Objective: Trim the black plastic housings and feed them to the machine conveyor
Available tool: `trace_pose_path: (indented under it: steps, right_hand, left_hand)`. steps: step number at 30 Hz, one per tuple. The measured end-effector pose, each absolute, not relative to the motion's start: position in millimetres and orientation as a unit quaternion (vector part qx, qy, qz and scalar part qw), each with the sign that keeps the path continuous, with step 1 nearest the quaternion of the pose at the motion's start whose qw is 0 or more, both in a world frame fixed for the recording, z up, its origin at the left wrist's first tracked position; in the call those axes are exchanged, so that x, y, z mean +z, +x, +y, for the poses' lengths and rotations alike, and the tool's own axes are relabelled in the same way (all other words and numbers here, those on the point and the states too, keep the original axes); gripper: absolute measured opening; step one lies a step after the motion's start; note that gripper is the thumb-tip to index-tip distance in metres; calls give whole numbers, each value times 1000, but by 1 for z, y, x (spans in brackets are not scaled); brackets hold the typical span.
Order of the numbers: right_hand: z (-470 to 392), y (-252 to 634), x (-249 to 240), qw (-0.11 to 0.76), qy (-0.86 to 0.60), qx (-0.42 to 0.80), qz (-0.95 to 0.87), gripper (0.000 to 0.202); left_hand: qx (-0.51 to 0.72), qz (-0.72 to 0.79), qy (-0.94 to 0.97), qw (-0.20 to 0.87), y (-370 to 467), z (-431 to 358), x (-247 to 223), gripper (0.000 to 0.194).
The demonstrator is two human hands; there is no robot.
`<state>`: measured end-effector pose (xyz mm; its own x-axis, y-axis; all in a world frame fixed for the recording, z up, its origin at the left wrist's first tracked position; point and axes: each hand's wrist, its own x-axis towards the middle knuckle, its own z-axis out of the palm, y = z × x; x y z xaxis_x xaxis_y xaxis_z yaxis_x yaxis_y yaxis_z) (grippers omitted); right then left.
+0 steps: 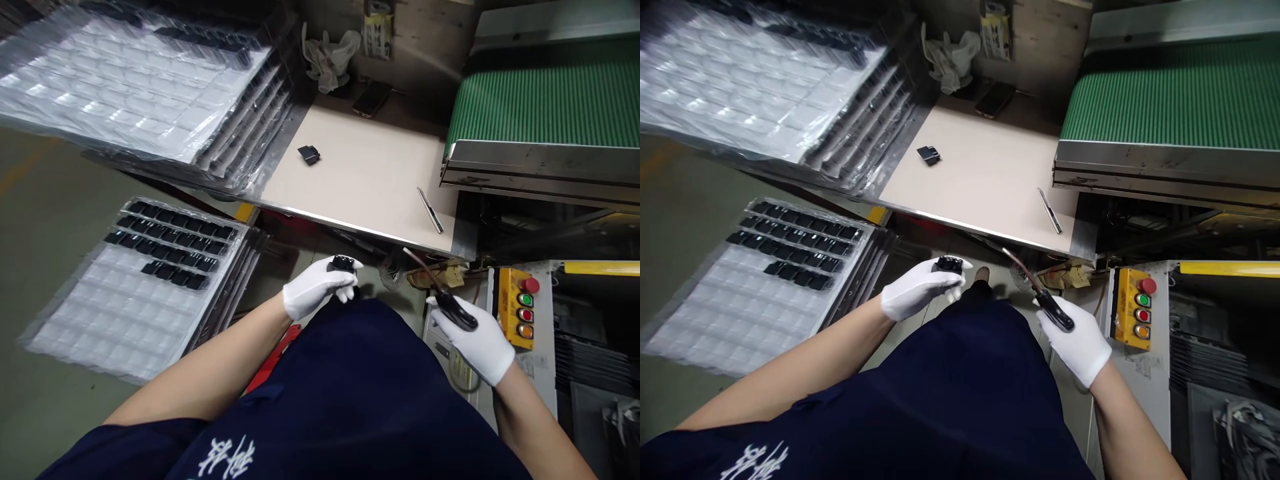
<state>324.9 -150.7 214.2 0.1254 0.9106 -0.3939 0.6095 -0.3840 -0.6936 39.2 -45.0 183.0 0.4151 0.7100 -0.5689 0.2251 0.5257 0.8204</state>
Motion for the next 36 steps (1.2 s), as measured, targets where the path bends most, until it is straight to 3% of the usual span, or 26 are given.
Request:
trace_pose_path:
  steps: [2, 5, 10, 26, 36]
  right_hand:
    - [-144, 317, 231, 256, -700, 438, -502, 32]
    - [-135, 308, 254, 296, -665, 481, -489, 29]
    - [-129, 304, 266, 337, -625, 500, -495, 29]
    - [-127, 307, 256, 316, -616, 526, -494, 28]
    - [-132, 307, 248, 286, -591, 545, -521, 25]
  left_hand:
    - [181, 448, 405, 776, 49, -56, 211, 44]
    - [203, 352, 297, 864, 56, -68, 238, 37]
    - [217, 269, 231, 910, 57, -75, 246, 34]
    - [265, 115, 136, 948, 48, -85, 242, 45]
    - [309, 107, 124, 937, 38, -101, 240, 49]
